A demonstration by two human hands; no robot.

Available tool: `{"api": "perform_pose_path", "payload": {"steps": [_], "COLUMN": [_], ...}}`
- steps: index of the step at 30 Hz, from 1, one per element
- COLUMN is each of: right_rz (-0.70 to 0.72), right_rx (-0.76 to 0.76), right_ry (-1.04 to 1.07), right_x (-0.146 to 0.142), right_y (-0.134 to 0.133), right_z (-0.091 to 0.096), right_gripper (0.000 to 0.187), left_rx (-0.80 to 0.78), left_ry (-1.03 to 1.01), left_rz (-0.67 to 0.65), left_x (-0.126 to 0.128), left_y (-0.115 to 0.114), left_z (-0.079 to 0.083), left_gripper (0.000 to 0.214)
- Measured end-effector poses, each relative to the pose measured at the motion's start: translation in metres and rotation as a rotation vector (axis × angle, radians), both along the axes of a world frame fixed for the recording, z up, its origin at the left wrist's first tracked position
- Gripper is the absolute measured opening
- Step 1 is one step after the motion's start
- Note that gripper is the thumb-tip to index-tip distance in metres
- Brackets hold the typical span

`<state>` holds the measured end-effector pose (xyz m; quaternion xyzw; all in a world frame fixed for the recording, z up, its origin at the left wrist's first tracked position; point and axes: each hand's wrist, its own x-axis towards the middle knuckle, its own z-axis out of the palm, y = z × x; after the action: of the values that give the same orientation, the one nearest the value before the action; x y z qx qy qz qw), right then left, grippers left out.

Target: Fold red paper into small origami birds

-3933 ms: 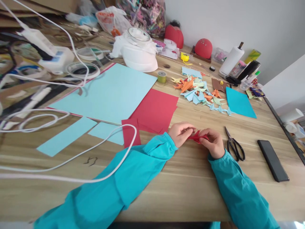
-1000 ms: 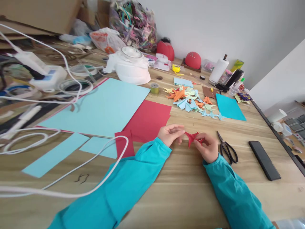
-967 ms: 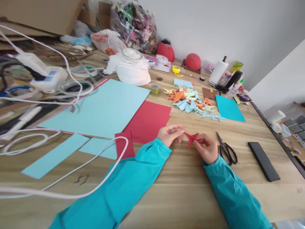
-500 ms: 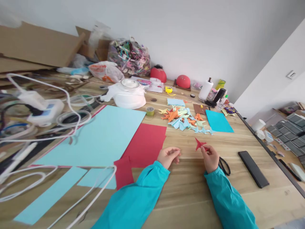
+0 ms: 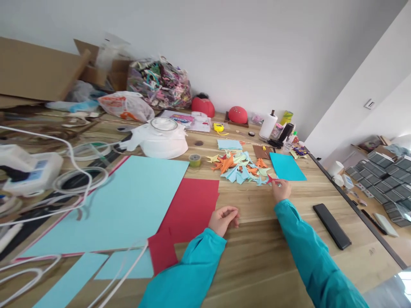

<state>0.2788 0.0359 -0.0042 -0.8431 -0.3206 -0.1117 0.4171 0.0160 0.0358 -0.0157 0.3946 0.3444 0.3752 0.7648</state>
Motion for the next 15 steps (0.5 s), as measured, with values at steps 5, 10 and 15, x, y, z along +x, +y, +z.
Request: {"api": "perform_pose_path", "payload": {"steps": [5,10,15], "right_rz": [-0.067,-0.06,0.07], "right_rx": [-0.061,-0.078,0.002], "right_ry": [-0.017,-0.031,-0.132], "right_x": [-0.016,-0.027,-0.048], "right_y": [0.015,0.016,-0.032], "right_z": [-0.008,-0.009,-0.014], "right_gripper": [0.019,0.028,0.036], "left_rx": [-0.001,-0.015,-0.031], "left_ry": [0.011,0.01,0.043], "left_rz": [0.003,-0.01,-0.032], "left_x": [0.0,-0.001,-0.002], "left_y": [-0.002,0.0,0.001], "left_z": [0.001,-0.001,-0.002], "left_gripper": [0.035,0.035,0.039]}}
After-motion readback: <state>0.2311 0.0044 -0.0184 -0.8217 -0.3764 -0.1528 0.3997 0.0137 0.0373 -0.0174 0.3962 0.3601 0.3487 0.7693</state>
